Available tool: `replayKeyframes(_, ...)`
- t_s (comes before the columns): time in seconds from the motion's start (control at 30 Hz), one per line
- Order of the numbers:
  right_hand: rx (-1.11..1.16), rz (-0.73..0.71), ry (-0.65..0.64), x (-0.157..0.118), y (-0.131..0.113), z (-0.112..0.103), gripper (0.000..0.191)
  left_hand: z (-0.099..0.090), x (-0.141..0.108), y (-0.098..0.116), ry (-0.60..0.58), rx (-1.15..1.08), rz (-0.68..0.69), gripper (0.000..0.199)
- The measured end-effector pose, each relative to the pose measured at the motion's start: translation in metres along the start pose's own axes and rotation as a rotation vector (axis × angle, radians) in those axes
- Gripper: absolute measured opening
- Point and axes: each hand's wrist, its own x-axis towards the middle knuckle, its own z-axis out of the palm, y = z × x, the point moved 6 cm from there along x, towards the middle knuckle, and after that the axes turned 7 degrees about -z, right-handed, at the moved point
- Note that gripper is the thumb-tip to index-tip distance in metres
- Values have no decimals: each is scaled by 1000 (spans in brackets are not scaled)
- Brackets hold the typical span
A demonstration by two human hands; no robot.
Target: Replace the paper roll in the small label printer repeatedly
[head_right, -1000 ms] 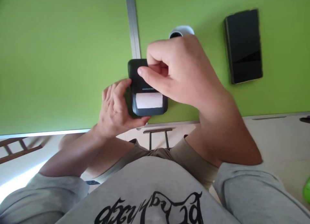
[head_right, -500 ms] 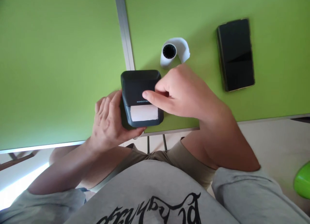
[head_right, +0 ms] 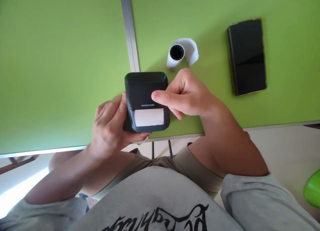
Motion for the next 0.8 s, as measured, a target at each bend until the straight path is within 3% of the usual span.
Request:
replayKeyframes(0.27, -38, 90, -81, 3, -2, 1, 58, 1, -1, 1, -13, -3, -24, 96)
replayKeyframes(0.4, -208, 97, -176, 1, -12, 4, 52, 2, -1, 2, -7, -17, -25, 95)
replayKeyframes(0.6, -769, 107, -5, 2, -38, 1, 47, 3, 1, 2, -20, -16, -52, 95)
replayKeyframes(0.7, -902, 78, -39, 3, -44, 3, 45, 3, 1, 2, -12, -7, -58, 96)
replayKeyframes(0.8, -933, 8, 12, 3, -51, 2, 35, 3, 0, 2, -5, 1, -59, 94)
